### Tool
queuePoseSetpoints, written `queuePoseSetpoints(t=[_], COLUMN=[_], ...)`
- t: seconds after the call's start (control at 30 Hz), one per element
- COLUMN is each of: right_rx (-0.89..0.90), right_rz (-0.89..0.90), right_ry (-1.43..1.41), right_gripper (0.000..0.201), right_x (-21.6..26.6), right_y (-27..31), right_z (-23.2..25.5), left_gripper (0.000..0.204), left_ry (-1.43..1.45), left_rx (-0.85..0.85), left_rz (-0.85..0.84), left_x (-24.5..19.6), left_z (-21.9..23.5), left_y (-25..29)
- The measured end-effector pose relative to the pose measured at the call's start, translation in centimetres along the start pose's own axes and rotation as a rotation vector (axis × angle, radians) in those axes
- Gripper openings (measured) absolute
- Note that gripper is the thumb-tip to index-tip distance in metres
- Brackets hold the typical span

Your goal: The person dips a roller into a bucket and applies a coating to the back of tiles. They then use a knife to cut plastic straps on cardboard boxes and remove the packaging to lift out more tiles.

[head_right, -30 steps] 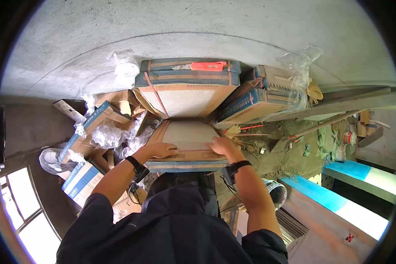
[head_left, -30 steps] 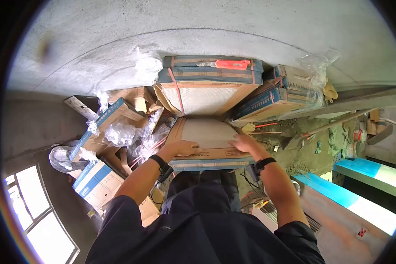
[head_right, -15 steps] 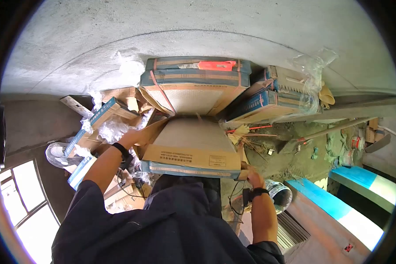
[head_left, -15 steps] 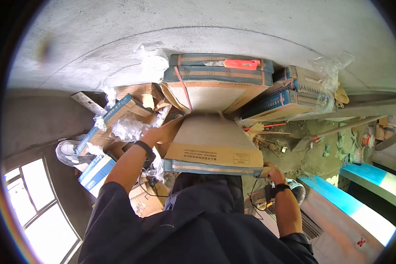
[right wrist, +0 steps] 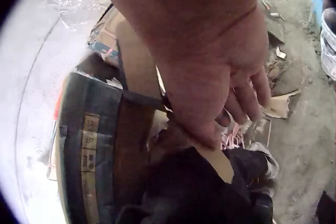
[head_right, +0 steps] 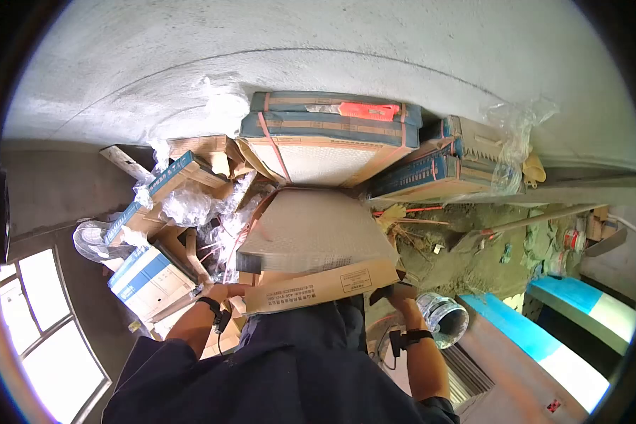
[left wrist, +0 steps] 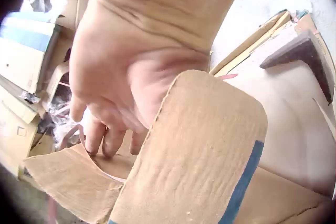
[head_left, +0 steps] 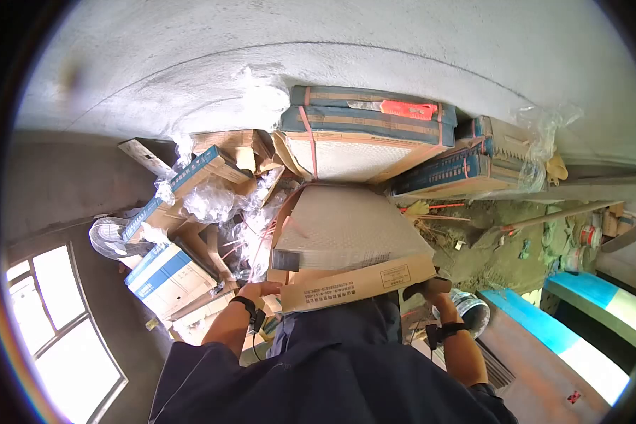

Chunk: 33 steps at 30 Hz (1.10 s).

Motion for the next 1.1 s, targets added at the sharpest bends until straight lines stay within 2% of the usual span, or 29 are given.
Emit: queuePoseSetpoints(t=[0.03, 0.07, 0.1, 0.17, 0.2, 0.27, 0.3, 0.37, 0.43, 0.47, 0.5, 0.53, 0.67, 0.77, 0.83, 0.9, 0.97, 1.03, 1.07, 1.1], right_rx=[0.062, -0.031, -0.033, -0.092, -0.090, -0.515, -0.503, -0.406, -0.118, -0.109, 0.087, 0.290, 0.473, 0.587, 0.641, 0.590, 0.506, 0.411, 0.364, 0.317], right_rz=[0.020, 0.034, 0.032, -0.197, -0.201, -0.283, -0.270, 0.140, 0.343, 0.364, 0.488, 0.609, 0.663, 0.724, 0.714, 0.690, 0.619, 0.533, 0.489, 0.443], right_ry=[0.095, 0.153, 0.163, 0.370, 0.381, 0.101, 0.113, 0.287, 0.300, 0.306, 0.470, 0.633, 0.707, 0.758, 0.757, 0.793, 0.742, 0.689, 0.635, 0.581], right_gripper=[0.033, 0.029, 0.029, 0.036, 0.036, 0.046, 0.046, 0.058, 0.063, 0.063, 0.066, 0.068, 0.072, 0.072, 0.074, 0.075, 0.075, 0.075, 0.074, 0.072], right_x=[-0.1, -0.2, 1.8, 5.0, 5.2, 5.3, 7.7, 18.5, 24.1, 25.5, 27.3, 28.3, 30.6, 28.5, 26.8, 25.7, 25.1, 23.9, 23.0, 22.2], right_y=[-0.5, 0.3, 0.4, -0.2, -0.4, 0.2, -1.1, -4.0, -5.5, -6.2, -6.3, -5.8, -5.6, -5.7, -6.0, -6.5, -6.8, -7.4, -7.5, -7.4], right_z=[0.9, 3.5, 5.8, 11.0, 11.8, 15.7, 16.8, 17.1, 12.7, 11.6, 8.7, 6.1, 3.7, 2.7, 2.9, 3.7, 4.8, 6.1, 6.5, 7.1], left_gripper=[0.054, 0.054, 0.054, 0.054, 0.054, 0.055, 0.055, 0.055, 0.056, 0.056, 0.056, 0.056, 0.061, 0.063, 0.066, 0.059, 0.061, 0.068, 0.068, 0.072], left_ry=[0.041, 0.076, 0.110, 0.175, 0.210, 0.297, 0.348, 0.443, 0.540, 0.592, 0.645, 0.671, 0.788, 0.835, 0.227, 0.212, 0.772, 0.787, 0.768, 0.430], left_rx=[0.029, 0.059, 0.096, 0.172, 0.214, 0.298, 0.335, 0.408, 0.478, 0.502, 0.528, 0.522, 0.407, 0.364, 0.201, -0.181, -0.799, -1.158, -1.145, -1.179], left_rz=[-0.020, -0.042, -0.065, -0.114, -0.136, -0.174, -0.192, -0.223, -0.252, -0.271, -0.290, -0.290, -0.293, -0.288, -0.314, -0.118, -0.464, -0.519, -0.544, -0.682], left_x=[-0.4, -0.5, -0.2, -0.8, -0.5, -0.4, -0.3, -0.9, -2.3, -1.9, -1.6, -1.5, -2.7, -2.1, -1.9, -1.0, 0.7, -3.0, -4.3, -7.5], left_z=[-0.2, -1.0, -2.8, -4.9, -5.6, -7.3, -8.2, -10.5, -11.7, -13.2, -13.3, -14.4, -17.7, -18.8, -15.9, -6.0, 2.4, 10.7, 11.9, 12.1], left_y=[-0.1, -0.1, -0.1, -0.5, -0.6, -1.1, -1.3, -1.2, -1.0, -1.0, -1.2, -1.6, -5.4, -7.8, -9.3, -2.8, 0.6, 15.0, 16.0, 17.4])
Point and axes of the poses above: each hand's wrist, its own y-axis away from the middle knuckle, its own z-axis out of the back of the hand, x = y × z, the point moved 8 cm from there along -y, towards the middle knuckle, and after that the axes turned 11 degrees about z, right-handed, at the moved point
